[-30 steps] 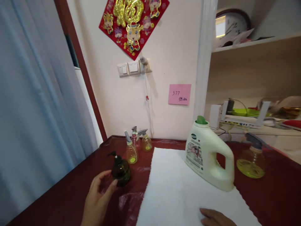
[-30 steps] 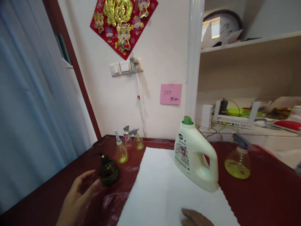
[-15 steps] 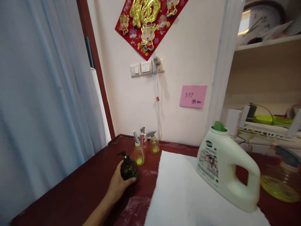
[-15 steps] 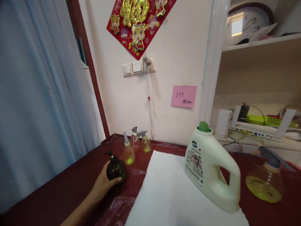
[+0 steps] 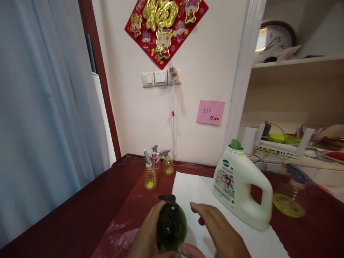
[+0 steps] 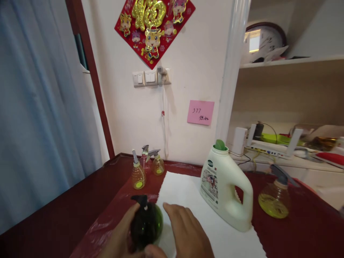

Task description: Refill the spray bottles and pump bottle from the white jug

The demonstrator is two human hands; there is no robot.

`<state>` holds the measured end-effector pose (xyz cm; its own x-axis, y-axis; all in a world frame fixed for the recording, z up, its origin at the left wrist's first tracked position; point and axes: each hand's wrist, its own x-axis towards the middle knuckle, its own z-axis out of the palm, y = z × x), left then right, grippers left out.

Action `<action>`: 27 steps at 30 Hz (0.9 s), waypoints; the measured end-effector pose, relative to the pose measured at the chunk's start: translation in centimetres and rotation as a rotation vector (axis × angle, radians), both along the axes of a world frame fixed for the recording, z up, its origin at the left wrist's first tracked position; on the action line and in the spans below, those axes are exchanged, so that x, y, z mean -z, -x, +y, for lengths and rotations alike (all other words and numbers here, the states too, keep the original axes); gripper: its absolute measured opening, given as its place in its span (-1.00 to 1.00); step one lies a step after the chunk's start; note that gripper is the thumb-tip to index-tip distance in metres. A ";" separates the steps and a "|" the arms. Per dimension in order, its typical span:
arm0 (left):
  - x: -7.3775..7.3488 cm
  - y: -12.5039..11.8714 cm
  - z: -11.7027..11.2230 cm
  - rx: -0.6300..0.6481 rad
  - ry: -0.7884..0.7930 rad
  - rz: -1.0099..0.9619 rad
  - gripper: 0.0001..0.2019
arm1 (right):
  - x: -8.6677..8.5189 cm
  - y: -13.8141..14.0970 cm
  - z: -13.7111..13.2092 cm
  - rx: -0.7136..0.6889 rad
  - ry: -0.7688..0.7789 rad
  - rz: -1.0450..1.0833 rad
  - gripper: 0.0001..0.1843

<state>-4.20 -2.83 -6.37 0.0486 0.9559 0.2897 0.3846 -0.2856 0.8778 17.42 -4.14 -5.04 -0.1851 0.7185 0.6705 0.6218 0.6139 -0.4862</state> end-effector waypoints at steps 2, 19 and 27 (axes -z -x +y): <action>1.5 -1.1 0.0 0.011 -0.044 0.050 -0.38 | -0.9 0.9 0.4 -0.020 0.004 -0.052 -0.40; 8.0 -0.9 2.3 0.211 -0.195 0.258 0.03 | -7.8 -3.7 -2.2 0.045 -0.193 0.096 -0.77; 7.5 -0.8 2.7 0.268 -0.200 0.228 0.06 | -9.0 -4.4 -2.8 0.077 -0.205 0.112 -0.80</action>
